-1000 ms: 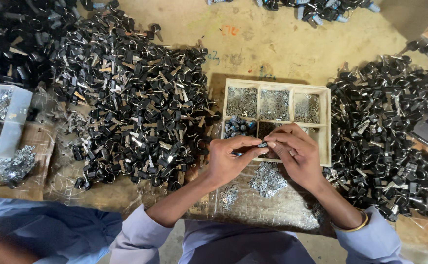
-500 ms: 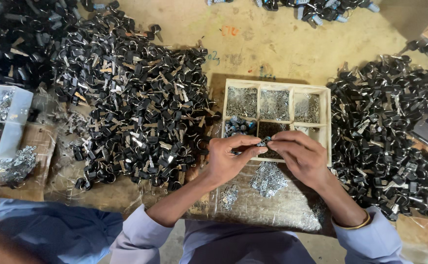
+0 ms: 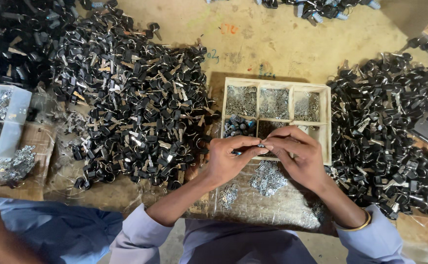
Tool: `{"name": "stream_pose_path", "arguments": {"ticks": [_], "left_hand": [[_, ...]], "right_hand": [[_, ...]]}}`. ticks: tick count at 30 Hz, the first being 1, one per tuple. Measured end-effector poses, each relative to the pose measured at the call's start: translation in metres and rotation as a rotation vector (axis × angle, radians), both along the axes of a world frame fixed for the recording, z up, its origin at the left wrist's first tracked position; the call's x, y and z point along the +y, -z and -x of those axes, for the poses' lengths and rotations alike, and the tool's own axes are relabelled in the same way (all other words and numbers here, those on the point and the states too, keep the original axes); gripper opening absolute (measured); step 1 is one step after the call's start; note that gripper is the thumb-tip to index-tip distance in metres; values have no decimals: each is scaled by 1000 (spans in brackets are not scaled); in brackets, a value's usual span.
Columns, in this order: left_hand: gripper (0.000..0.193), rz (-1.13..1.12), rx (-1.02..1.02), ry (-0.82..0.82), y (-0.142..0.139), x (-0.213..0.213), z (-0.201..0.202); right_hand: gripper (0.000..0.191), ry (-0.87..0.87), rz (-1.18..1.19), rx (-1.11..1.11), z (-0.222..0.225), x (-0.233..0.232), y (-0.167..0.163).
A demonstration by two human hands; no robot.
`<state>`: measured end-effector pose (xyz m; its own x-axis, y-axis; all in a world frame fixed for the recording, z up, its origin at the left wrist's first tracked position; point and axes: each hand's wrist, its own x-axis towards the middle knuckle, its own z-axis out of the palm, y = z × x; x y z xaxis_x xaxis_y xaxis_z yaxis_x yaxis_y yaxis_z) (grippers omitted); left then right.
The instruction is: The person sits at a workbench covered in piles of black plastic housings and assembles small electrical components by hand. They pick a black housing, insert a small blue-and-silver part into it, and place the finished assembly into a compartment of a wooden sorting tray, repeating this cycle continuously.
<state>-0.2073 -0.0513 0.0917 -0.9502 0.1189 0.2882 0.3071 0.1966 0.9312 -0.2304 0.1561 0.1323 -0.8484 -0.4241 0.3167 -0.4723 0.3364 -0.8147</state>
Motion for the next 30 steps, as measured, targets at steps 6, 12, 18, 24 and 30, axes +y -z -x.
{"name": "stream_pose_path", "arguments": {"ticks": [6,12,18,24,30], "left_hand": [[21,-36,-16,22,3,0,0],[22,-102,8,29,1,1,1],[22,-105,16,29,0,1,0],[23,-62,38,46,1,3,-1],[24,-22,43,33,0,5,-1]], "right_hand": [[18,177,-333,131,10,8,5],[15,157,-553,213,15,9,7],[13,149,-412,190,17,12,-5],[11,141,-180,73,13,13,-9],[12,32,62,-182,8,5,0]]}}
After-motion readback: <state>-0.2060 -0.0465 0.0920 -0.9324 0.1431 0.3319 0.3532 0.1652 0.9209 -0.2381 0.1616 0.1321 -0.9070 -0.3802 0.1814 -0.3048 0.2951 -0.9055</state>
